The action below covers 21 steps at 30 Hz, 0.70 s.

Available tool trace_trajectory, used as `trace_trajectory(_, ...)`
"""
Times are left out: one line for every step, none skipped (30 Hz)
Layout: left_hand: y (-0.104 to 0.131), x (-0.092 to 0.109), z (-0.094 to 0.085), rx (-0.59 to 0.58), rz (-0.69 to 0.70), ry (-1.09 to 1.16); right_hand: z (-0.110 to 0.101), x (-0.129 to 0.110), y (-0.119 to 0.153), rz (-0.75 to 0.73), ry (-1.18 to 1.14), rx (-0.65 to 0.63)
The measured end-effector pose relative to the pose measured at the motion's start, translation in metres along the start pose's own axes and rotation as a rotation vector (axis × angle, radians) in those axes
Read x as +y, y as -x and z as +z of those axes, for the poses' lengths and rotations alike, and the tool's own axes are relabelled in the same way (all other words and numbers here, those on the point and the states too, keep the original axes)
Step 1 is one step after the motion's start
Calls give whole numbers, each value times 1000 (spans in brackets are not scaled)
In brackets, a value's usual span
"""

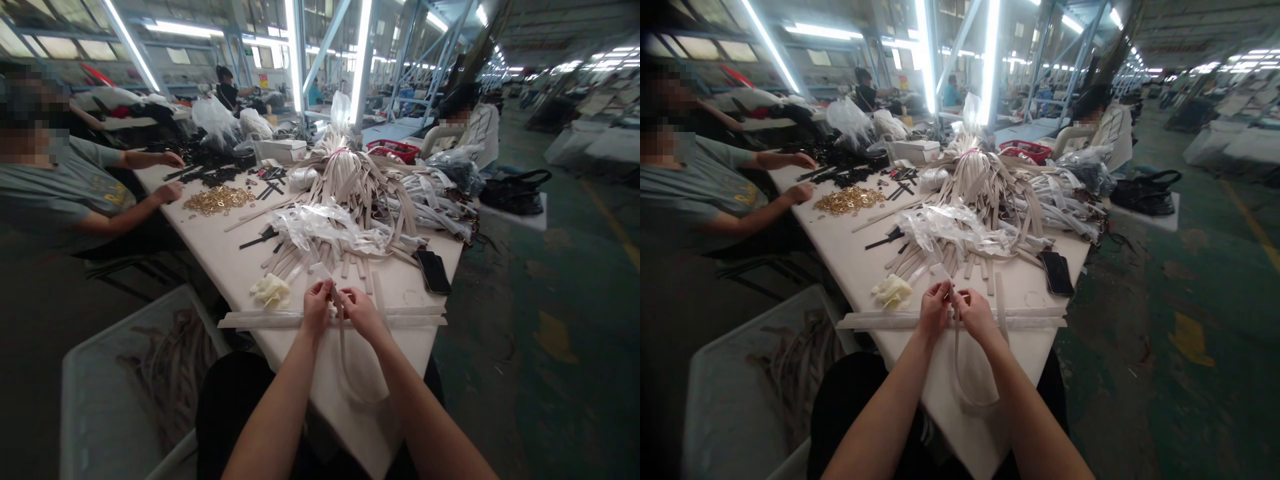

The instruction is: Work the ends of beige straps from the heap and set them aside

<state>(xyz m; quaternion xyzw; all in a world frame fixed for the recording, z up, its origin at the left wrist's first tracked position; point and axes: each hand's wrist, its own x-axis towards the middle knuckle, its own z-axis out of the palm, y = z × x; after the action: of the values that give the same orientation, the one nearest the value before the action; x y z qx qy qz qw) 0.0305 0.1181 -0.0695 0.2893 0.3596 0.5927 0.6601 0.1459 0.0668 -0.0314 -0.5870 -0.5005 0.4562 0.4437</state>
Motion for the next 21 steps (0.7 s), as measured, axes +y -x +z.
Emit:
trace_trajectory(-1,3,0,27,22,-3,0,2,3,22,-25,-16)
trace_trajectory(-2,5,0,42,43,-16,-1,4,5,36,-43,-30)
trace_trajectory(-2,7,0,47,62,-38,-1,5,7,39,-55,-39)
trace_trajectory(-1,8,1,43,75,-63,0,6,9,30,-62,-39)
trace_trajectory(-1,9,1,32,81,-86,0,7,9,13,-63,-30)
trace_trajectory(0,10,2,29,86,-102,1,7,10,-10,-55,-17)
trace_trajectory(2,11,3,36,94,-109,2,6,11,-33,-38,-10)
trace_trajectory(3,12,4,51,107,-110,3,6,11,-50,-17,-13)
trace_trajectory(5,14,5,70,124,-112,5,4,12,-61,6,-26)
trace_trajectory(7,15,7,87,139,-120,6,3,13,-72,29,-38)
trace_trajectory(9,17,8,94,144,-137,8,2,13,-88,57,-41)
trace_trajectory(12,18,8,86,137,-159,9,0,14,-110,85,-29)
trace_trajectory(15,19,9,65,116,-181,11,-1,14,-134,109,-6)
trace_trajectory(18,19,10,40,87,-200,12,-2,14,-153,121,22)
trace_trajectory(21,20,10,14,53,-213,12,-3,14,-158,113,43)
trace_trajectory(24,20,9,-8,18,-223,13,-4,14,-147,81,53)
trace_trajectory(26,21,9,-19,-9,-233,14,-4,14,-121,22,49)
trace_trajectory(27,22,8,-21,-24,-245,15,-3,14,-87,-56,34)
trace_trajectory(28,24,7,-23,-31,-259,15,-2,14,-51,-141,4)
trace_trajectory(27,27,6,-31,-35,-270,16,-1,16,-20,-217,-35)
trace_trajectory(26,30,6,-49,-42,-270,17,1,17,1,-274,-77)
